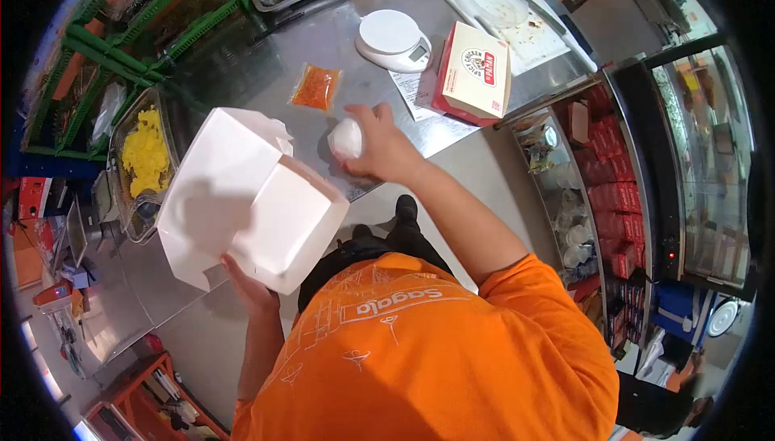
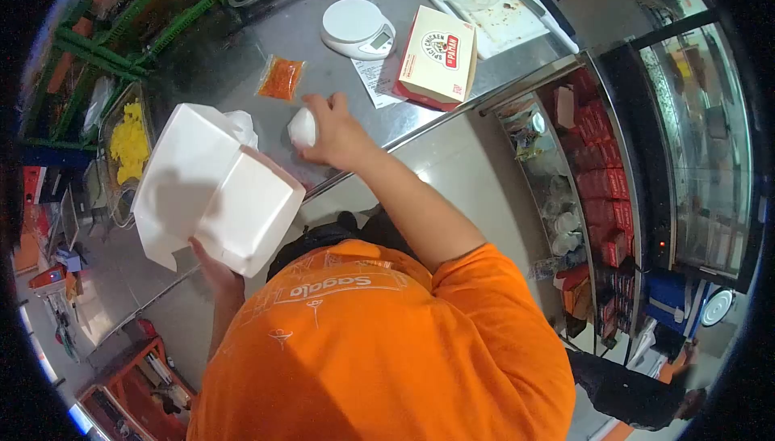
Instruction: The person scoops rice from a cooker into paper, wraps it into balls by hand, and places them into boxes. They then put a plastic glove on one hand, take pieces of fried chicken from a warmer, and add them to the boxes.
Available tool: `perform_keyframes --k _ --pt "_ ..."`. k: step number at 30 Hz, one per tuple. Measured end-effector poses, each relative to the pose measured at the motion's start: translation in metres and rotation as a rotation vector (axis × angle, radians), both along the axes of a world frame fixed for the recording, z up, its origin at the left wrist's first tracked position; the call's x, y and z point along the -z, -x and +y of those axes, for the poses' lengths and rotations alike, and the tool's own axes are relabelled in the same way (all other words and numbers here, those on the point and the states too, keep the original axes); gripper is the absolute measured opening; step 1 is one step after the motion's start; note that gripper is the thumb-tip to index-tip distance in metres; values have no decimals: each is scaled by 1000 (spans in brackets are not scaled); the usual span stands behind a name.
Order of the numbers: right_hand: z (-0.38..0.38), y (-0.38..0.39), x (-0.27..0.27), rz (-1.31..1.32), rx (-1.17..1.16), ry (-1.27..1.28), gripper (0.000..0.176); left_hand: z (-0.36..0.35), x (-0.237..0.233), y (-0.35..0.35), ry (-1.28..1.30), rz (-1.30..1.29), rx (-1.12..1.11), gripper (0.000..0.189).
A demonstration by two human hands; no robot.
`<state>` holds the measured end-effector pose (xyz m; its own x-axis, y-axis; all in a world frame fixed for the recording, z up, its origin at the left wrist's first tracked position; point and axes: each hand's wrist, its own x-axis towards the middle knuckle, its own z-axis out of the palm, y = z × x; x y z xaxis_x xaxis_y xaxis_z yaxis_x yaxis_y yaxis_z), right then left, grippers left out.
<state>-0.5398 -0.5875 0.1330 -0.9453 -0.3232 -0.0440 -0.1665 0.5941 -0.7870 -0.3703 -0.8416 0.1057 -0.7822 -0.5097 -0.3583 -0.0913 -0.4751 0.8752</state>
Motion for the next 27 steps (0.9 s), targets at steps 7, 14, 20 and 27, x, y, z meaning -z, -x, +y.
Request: perform_keyframes --k 7,14,20,27 --pt "27 -41 1 -618 329 1020 78 11 6 22 -78 105 140 53" --pt "-10 -44 -31 19 -86 41 74 92 4 69 -69 54 212 53" --pt "-18 -2 -10 -308 -157 -16 77 94 0 118 -55 50 223 54" --pt "-20 25 0 -159 -97 -110 72 91 6 154 85 2 300 56"
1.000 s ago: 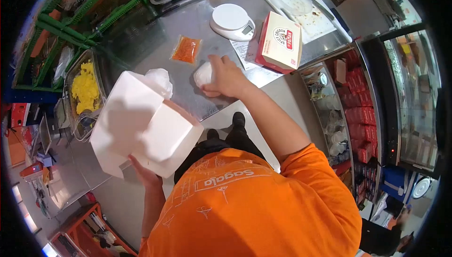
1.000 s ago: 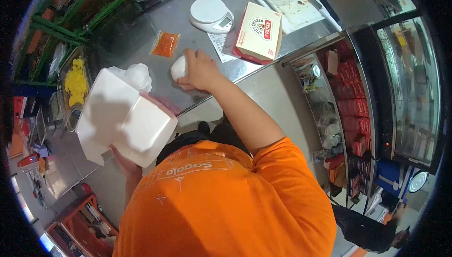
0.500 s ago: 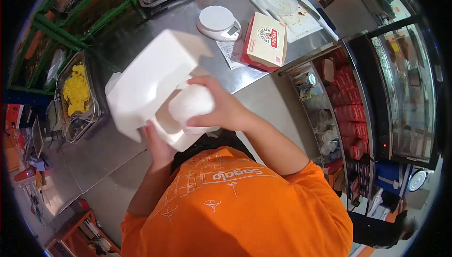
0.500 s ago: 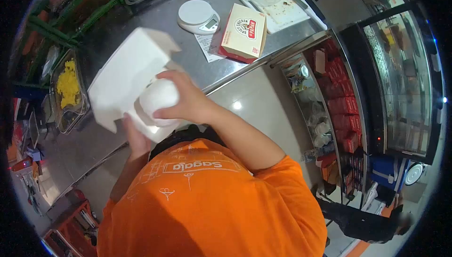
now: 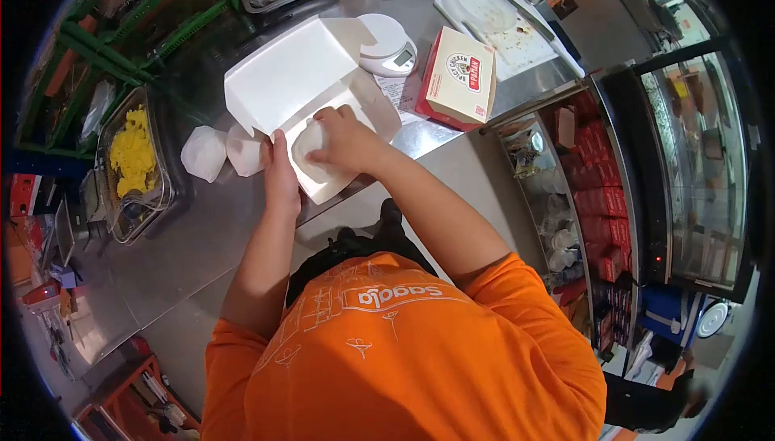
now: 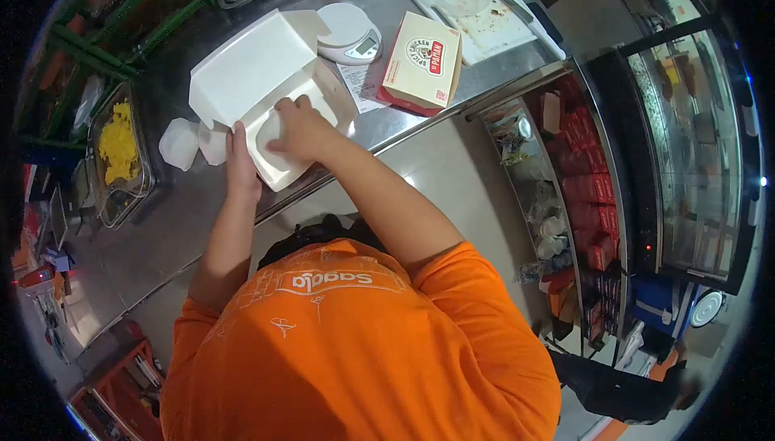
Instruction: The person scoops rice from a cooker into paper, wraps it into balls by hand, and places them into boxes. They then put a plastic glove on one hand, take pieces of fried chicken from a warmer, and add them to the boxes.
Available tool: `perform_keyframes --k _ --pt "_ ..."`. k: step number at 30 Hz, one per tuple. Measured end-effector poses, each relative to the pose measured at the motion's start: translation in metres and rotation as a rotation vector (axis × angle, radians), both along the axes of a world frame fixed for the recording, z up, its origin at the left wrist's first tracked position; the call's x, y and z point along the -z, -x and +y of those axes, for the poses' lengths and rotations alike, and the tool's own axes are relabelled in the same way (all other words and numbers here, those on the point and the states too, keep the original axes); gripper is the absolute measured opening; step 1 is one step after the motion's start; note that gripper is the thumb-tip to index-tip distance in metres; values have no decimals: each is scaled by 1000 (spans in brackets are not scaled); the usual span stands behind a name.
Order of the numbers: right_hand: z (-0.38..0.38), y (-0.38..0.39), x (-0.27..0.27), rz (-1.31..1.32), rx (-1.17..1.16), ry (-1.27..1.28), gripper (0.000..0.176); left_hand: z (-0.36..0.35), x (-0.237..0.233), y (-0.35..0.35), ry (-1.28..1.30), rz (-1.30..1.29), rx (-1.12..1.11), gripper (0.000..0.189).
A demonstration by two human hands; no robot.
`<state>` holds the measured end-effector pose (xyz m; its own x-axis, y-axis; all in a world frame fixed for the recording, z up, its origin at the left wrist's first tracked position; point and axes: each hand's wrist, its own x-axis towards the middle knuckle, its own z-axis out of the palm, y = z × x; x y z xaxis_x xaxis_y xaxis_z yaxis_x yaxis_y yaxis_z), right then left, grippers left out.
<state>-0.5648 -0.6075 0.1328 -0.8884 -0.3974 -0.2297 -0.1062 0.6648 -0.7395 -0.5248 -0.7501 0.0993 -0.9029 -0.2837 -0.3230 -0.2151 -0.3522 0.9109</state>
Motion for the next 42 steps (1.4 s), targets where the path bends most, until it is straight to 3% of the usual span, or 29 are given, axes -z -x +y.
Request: perform_keyframes --k 4,7,11,14,17,19,20,21,22,24,27,29,34,35,38,41,42 --pt "3 0 1 13 176 3 70 -7 2 6 45 -61 17 55" --pt "-5 1 7 192 157 -102 77 -18 5 8 -19 -89 16 55" --pt "-15 -17 -32 199 -216 -516 85 -27 4 13 -63 -87 -3 54" --pt "-14 -15 -14 427 -175 -581 79 -20 -2 16 -29 -81 -55 56" --pt "24 -16 -32 536 -140 -94 75 -34 6 15 -246 70 55 56" --pt "76 -15 -51 600 -113 193 64 -36 -15 -2 33 -13 107 59" --pt "107 -15 -32 501 209 267 55 -38 -23 -15 171 -54 127 61" --pt "138 -9 -51 491 425 252 62 -38 -21 -28 273 -12 134 57" --pt "178 0 -41 559 601 74 64 -39 -17 -43 377 28 144 55" --pt "228 7 -20 279 979 226 74 -39 -10 -66 590 105 168 53" --pt "220 16 6 183 860 242 84 -19 -12 -76 907 157 344 54" --pt "222 32 33 144 885 176 88 -16 -9 -68 899 170 308 51" --pt "246 24 44 -179 864 495 72 -29 6 -36 989 224 206 47" --pt "247 15 42 -163 857 458 59 -29 7 -34 976 216 205 45" --pt "239 -14 30 -165 977 719 46 -24 1 -38 947 108 204 43" --pt "219 -35 3 -394 1195 933 40 -16 9 -47 894 150 150 42" --pt "221 -42 9 -419 1158 990 41 -14 17 -50 867 183 128 43"
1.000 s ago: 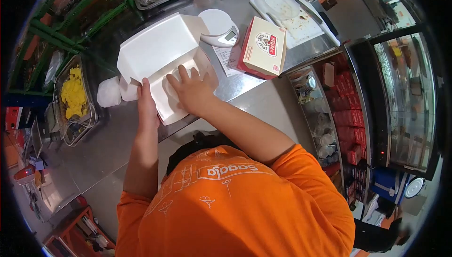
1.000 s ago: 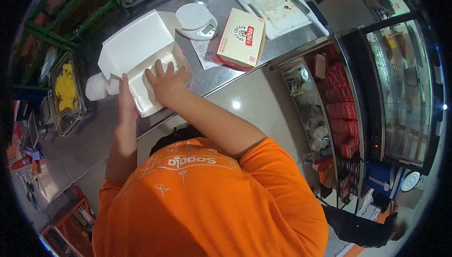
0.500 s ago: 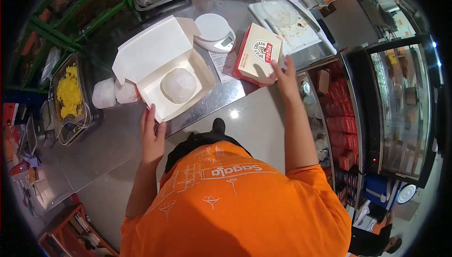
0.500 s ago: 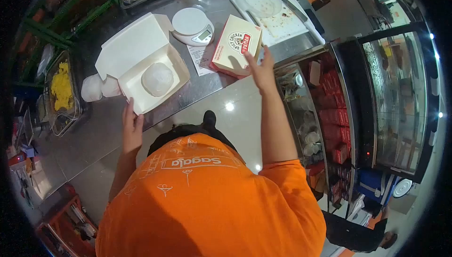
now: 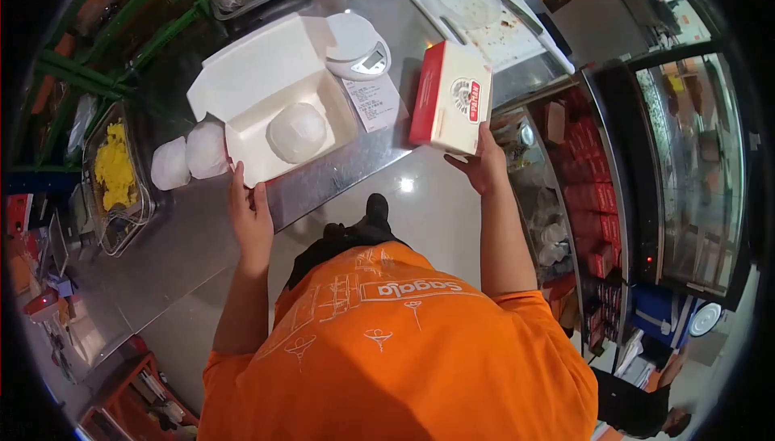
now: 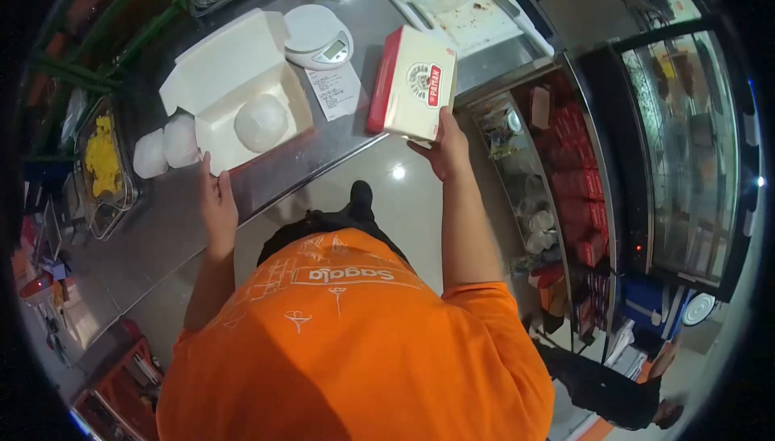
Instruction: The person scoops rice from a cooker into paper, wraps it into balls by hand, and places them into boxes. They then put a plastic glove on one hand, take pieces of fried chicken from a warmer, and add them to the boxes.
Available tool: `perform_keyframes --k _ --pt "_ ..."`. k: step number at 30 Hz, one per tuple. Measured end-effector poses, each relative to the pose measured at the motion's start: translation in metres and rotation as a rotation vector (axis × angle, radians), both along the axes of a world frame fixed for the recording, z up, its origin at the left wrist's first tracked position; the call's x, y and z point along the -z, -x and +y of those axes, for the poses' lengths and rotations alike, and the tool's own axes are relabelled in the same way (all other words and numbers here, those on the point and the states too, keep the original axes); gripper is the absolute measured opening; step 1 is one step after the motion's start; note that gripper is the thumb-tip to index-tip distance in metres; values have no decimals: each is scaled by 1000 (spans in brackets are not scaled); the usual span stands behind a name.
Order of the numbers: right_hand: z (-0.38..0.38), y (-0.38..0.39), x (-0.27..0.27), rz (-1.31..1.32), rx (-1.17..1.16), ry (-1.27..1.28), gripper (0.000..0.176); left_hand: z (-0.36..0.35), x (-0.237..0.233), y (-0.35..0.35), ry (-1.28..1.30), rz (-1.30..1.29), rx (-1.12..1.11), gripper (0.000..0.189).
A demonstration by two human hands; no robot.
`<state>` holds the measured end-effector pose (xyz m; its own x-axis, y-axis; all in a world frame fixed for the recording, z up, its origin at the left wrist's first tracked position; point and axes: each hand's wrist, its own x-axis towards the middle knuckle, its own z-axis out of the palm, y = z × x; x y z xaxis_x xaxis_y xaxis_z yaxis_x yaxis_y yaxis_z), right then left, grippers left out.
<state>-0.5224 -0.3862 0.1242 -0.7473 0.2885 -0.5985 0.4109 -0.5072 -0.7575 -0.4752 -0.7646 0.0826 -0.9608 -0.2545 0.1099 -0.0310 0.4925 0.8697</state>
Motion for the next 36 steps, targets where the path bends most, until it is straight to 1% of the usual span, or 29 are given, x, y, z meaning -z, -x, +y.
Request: perform_keyframes --k 1,2,3,5,6,7,8,10,11,12,14,15,16,17,18,20,21,22,24,25,26,27,29,32,34,35,36 --pt "4 -6 8 29 -21 56 42 1 10 -2 -32 39 -4 45" --pt "8 -15 13 69 -27 115 43 5 8 1 -61 87 7 46" --pt "10 -21 14 118 1 189 47 6 4 2 156 145 -2 50" --pt "11 -42 8 284 9 330 47 11 -10 -2 585 271 -21 59" --pt "10 -54 1 374 17 397 48 17 -24 -8 564 334 47 66" --pt "-1 -67 -11 367 75 360 51 26 -40 -18 541 401 121 73" --pt "-7 -81 -9 441 12 383 52 38 -53 -24 515 469 202 80" --pt "-34 -112 -8 412 61 290 56 74 -69 -28 -232 158 511 88" --pt "-46 -125 -2 429 15 299 60 88 -73 -28 -596 -29 659 92" --pt "-57 -137 4 447 -29 302 65 99 -68 -24 -692 -76 710 92" --pt "-81 -157 -9 316 -126 308 66 124 -51 -19 -889 -190 818 92" --pt "-84 -169 -5 288 -193 148 69 133 -54 -20 -885 -289 729 85" --pt "-83 -180 -1 246 -265 -8 72 136 -48 -23 -865 -330 696 82" --pt "-77 -188 -2 271 -249 81 75 135 -37 -22 -841 -368 666 80" --pt "-67 -197 2 284 -154 -139 74 141 -32 -18 -821 -398 661 78" --pt "-32 -216 5 287 107 -612 73 153 -38 -18 -749 -256 703 72" --pt "-11 -226 -7 298 138 -985 75 157 -39 -18 -644 -160 749 69" --pt "4 -238 -14 306 115 -1250 74 160 -38 -17 -601 -244 791 68" --pt "15 -247 -25 460 -112 -1489 67 177 -56 -24 -446 -213 912 67" --pt "19 -249 -28 512 -257 -1594 64 191 -58 -31 -482 -191 952 62" --pt "26 -261 -30 530 -309 -1665 63 204 -59 -39 -512 -163 980 59" --pt "32 -269 -31 553 -368 -1728 62 215 -57 -38 -544 -212 1007 56" --pt "58 -292 -29 537 -373 -1742 62 249 -47 -35 -603 -322 1054 51" --pt "112 -336 -29 431 -392 -1809 60 318 -41 -62 -683 -406 1148 46" --pt "145 -370 -23 364 -382 -1789 58 368 -21 -83 -616 -378 1212 45" --pt "161 -391 -31 348 -354 -1757 57 389 -15 -96 -581 -363 1233 44" --pt "172 -413 -41 310 -326 -1816 56 409 -24 -117 -570 -404 1271 44"
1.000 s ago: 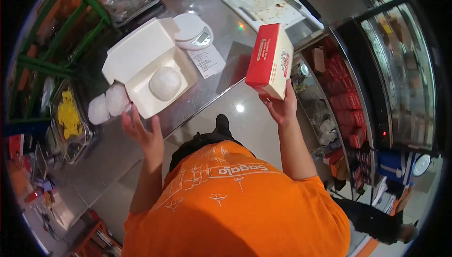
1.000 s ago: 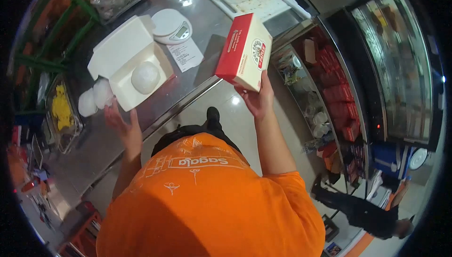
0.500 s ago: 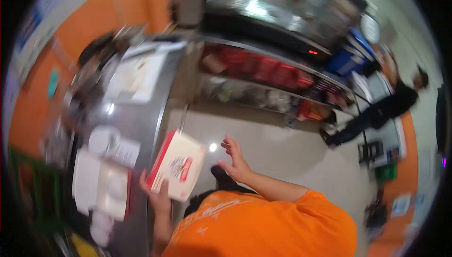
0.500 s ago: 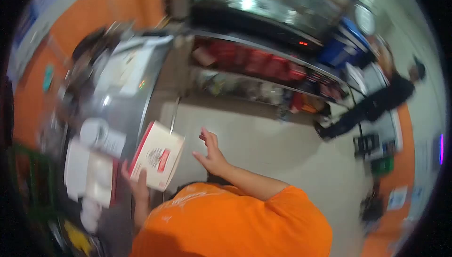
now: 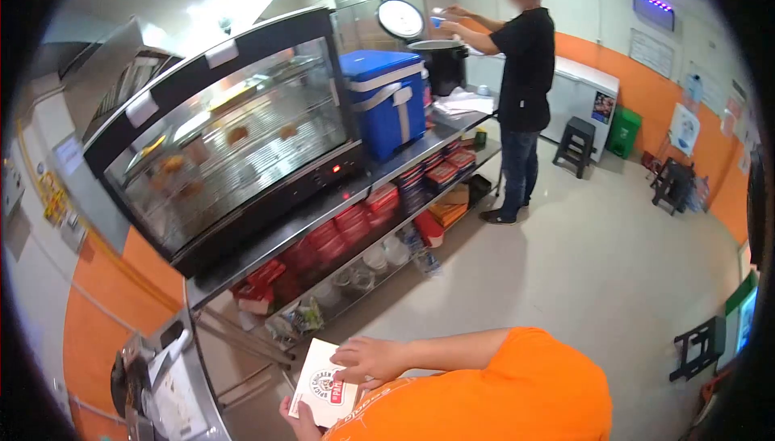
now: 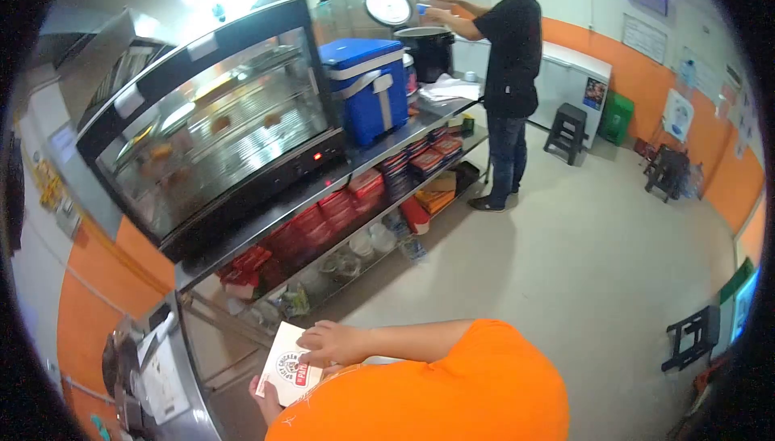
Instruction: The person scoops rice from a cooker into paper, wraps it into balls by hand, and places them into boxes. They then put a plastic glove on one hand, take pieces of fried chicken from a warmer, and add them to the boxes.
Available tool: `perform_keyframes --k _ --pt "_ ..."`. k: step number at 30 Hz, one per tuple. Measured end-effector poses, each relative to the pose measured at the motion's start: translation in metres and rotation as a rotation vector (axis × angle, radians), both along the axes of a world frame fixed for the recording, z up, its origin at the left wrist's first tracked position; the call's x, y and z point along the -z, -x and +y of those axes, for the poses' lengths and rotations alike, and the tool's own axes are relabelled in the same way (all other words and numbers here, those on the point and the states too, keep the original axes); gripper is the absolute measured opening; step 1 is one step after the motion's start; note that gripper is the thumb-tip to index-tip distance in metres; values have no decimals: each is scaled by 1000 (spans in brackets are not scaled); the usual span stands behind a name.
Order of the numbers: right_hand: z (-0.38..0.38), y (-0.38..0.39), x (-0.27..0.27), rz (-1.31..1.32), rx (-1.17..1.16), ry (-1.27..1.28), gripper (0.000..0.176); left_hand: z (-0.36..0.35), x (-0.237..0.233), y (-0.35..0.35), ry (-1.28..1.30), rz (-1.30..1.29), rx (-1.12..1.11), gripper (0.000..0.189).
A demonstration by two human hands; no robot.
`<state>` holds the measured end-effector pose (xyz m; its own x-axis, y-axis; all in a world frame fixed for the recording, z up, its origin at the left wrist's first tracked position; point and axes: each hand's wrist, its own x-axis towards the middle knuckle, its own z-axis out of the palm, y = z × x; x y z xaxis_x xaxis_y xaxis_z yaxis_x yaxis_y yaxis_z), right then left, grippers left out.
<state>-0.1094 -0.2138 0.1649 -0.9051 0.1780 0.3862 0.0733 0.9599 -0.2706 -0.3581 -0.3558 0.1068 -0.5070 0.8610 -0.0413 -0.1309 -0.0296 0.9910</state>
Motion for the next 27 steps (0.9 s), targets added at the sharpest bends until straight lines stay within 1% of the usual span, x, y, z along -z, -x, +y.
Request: perform_keyframes --k 2,3,6,7,10,11,14,15,16,17,18,19,20,21,22,24,25,27 --pt "16 -38 -16 -1 77 -103 54 39 -22 -42 41 -51 89 42" --pt "21 -49 -15 -4 121 -140 50 52 -32 -58 45 -50 156 48" --pt "33 -71 -13 15 193 -234 49 87 -42 -88 40 -88 340 51" --pt "39 -81 -14 93 165 -268 39 96 -43 -95 40 -120 400 52" --pt "44 -106 -16 119 131 -232 29 112 -44 -111 30 -260 549 55" --pt "45 -111 -20 229 168 -200 21 116 -43 -113 11 -337 594 56" --pt "56 -145 -59 -40 361 260 22 126 -42 -118 -128 -740 789 60" --pt "64 -157 -82 -91 408 473 22 130 -40 -128 -31 -447 643 83" --pt "72 -168 -104 -139 453 688 22 134 -55 -139 -122 -320 754 78" --pt "82 -177 -123 -121 464 631 25 146 -69 -148 -8 -331 756 67" --pt "89 -182 -133 -99 473 572 27 149 -71 -150 54 -227 799 59" --pt "88 -182 -133 -99 625 277 30 153 -74 -152 113 -122 846 52" --pt "89 -181 -132 -95 768 -28 33 158 -69 -151 116 101 929 48" --pt "90 -179 -132 -89 902 -340 36 165 -62 -158 1 194 980 44" --pt "88 -178 -125 -19 894 -441 39 172 -56 -164 -120 281 1019 44" --pt "79 -173 -90 113 864 -654 45 171 -61 -180 -116 201 954 38" --pt "69 -168 -65 254 779 -410 48 171 -66 -185 -36 52 888 37" --pt "43 -157 -73 248 746 -327 47 167 -75 -190 133 -253 739 37"
